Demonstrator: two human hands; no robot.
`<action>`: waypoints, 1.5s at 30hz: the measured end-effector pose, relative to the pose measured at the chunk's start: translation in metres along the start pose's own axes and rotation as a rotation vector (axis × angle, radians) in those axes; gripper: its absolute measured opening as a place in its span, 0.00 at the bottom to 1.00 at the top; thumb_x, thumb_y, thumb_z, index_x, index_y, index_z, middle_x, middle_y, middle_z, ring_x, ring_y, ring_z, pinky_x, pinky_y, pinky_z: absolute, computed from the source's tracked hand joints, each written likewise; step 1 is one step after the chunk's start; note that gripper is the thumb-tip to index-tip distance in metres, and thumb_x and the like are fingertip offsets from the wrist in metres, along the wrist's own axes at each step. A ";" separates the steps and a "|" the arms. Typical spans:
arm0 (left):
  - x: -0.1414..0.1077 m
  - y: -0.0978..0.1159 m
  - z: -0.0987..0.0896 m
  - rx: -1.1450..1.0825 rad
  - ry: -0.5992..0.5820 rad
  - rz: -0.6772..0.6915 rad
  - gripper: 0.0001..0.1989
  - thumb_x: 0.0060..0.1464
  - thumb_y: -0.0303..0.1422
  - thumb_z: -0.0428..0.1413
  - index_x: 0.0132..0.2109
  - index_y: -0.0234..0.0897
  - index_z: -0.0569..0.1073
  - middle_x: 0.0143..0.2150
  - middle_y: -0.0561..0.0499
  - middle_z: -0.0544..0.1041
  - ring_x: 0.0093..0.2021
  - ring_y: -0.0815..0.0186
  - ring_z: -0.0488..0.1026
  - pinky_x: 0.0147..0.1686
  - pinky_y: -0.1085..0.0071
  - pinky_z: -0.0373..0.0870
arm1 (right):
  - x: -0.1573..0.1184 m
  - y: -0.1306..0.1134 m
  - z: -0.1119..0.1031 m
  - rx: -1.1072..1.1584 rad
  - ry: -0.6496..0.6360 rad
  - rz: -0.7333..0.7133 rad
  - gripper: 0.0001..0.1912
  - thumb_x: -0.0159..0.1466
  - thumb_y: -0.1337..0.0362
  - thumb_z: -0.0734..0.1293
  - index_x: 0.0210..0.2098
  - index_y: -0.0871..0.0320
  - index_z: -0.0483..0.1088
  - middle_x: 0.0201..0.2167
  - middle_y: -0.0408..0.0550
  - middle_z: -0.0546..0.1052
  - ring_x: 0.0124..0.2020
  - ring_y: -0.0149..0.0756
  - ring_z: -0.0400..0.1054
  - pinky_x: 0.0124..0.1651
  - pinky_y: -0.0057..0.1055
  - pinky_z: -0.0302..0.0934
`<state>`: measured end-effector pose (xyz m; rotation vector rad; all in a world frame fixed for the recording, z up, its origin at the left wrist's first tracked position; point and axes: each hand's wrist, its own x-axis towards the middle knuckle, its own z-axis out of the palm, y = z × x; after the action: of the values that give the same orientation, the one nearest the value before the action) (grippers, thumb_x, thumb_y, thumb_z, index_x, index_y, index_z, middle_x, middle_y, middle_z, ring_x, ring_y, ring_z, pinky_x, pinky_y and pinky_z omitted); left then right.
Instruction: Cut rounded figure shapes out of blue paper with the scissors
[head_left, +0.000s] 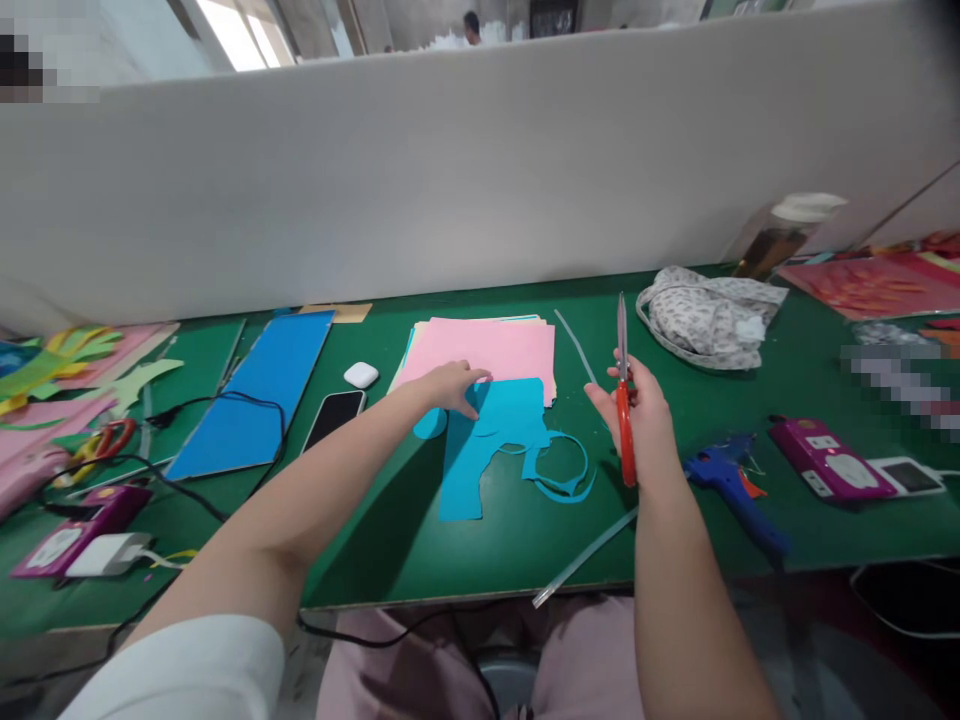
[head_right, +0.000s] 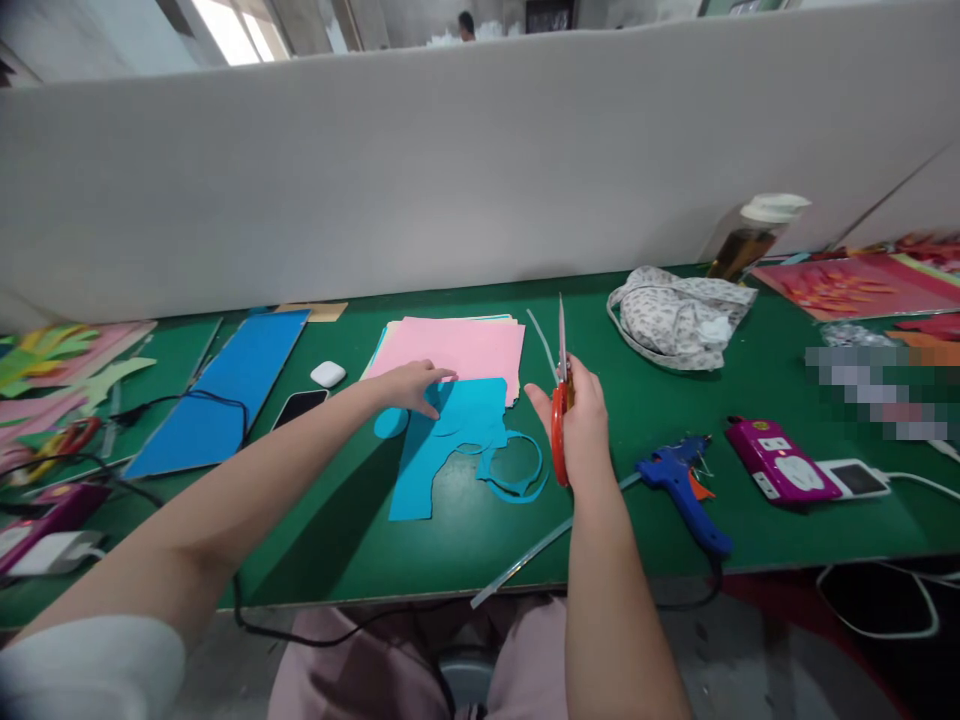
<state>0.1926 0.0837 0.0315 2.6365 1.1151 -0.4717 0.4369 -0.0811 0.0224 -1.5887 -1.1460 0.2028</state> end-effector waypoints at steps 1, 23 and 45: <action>0.001 -0.001 0.000 0.003 -0.004 0.004 0.47 0.42 0.46 0.64 0.67 0.38 0.60 0.56 0.35 0.69 0.56 0.47 0.67 0.51 0.61 0.64 | 0.000 -0.001 -0.001 0.008 0.006 0.004 0.34 0.56 0.44 0.67 0.55 0.59 0.68 0.42 0.56 0.73 0.38 0.42 0.69 0.44 0.43 0.67; -0.014 -0.004 -0.031 -0.259 0.195 -0.070 0.16 0.50 0.38 0.56 0.41 0.33 0.80 0.39 0.45 0.81 0.39 0.60 0.74 0.38 0.70 0.66 | 0.007 0.014 -0.005 0.030 -0.116 0.088 0.35 0.54 0.47 0.71 0.57 0.57 0.67 0.45 0.56 0.74 0.37 0.41 0.71 0.43 0.41 0.68; -0.038 0.031 -0.060 -0.278 0.524 -0.120 0.14 0.50 0.43 0.60 0.28 0.37 0.75 0.25 0.53 0.74 0.27 0.69 0.67 0.28 0.71 0.57 | 0.002 0.015 -0.002 -0.202 -0.250 0.083 0.31 0.58 0.48 0.68 0.55 0.60 0.68 0.43 0.57 0.73 0.43 0.48 0.71 0.46 0.44 0.65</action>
<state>0.2019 0.0581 0.1041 2.5101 1.3678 0.3602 0.4474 -0.0794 0.0112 -1.8286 -1.3268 0.3579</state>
